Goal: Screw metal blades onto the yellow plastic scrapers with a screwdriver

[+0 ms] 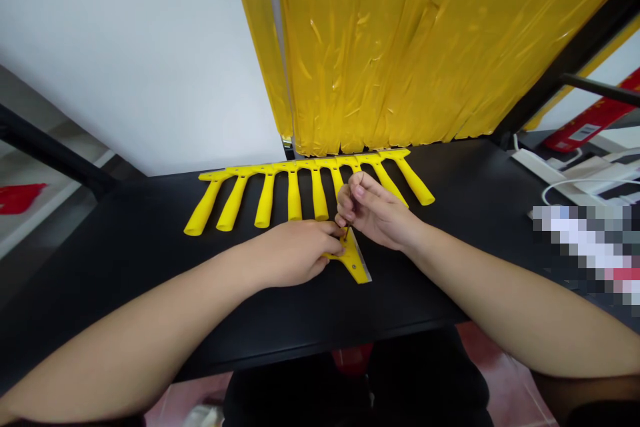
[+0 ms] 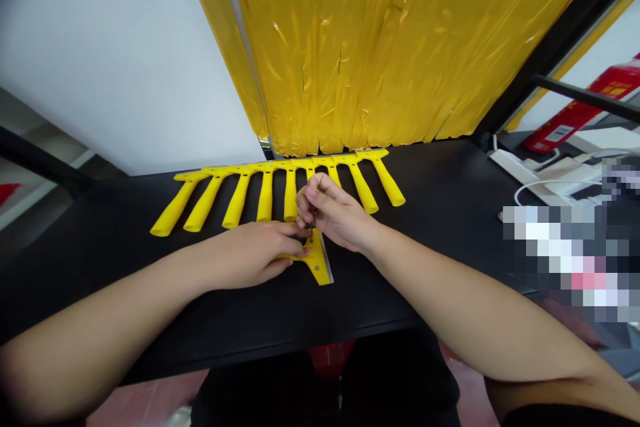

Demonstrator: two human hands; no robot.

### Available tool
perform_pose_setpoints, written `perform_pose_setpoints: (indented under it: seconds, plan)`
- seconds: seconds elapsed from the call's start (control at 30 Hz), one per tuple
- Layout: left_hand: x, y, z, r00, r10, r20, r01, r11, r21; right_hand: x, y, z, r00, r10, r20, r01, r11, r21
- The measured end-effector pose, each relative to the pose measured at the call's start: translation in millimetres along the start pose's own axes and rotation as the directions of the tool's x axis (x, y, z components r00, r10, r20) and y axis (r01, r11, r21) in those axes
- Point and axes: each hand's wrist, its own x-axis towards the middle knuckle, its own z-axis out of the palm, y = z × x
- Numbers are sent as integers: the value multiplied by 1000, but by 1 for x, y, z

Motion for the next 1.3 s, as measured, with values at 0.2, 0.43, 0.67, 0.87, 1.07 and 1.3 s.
perform_pose_setpoints:
  seconds: [0.2,0.43,0.67,0.87,1.07,1.3]
  plan:
    - [0,-1,0,1000,7,1,-7,1000,-6,1,-1,-5,997,73,28,-73,997,-11]
    - [0,0,-1,1000,-2,11,2,1000,-2,-2,-1,0,1000,16,0,-16,999,-29]
    - [0,0,-1,1000,-9,28,9,1000,12,-3,-1,1,997,74,35,-73,997,-8]
    - [-1,0,-1,1000,-11,16,11,1000,1,-3,-1,0,999,-30,-34,27,997,-74]
    - [-1,-1,0,1000,17,1,-17,1000,-5,-3,0,-3,998,54,31,-51,995,-86]
    - [-1,-2,-2,1000,9,-3,-9,1000,12,-4,1,2,1000,-13,4,13,997,-80]
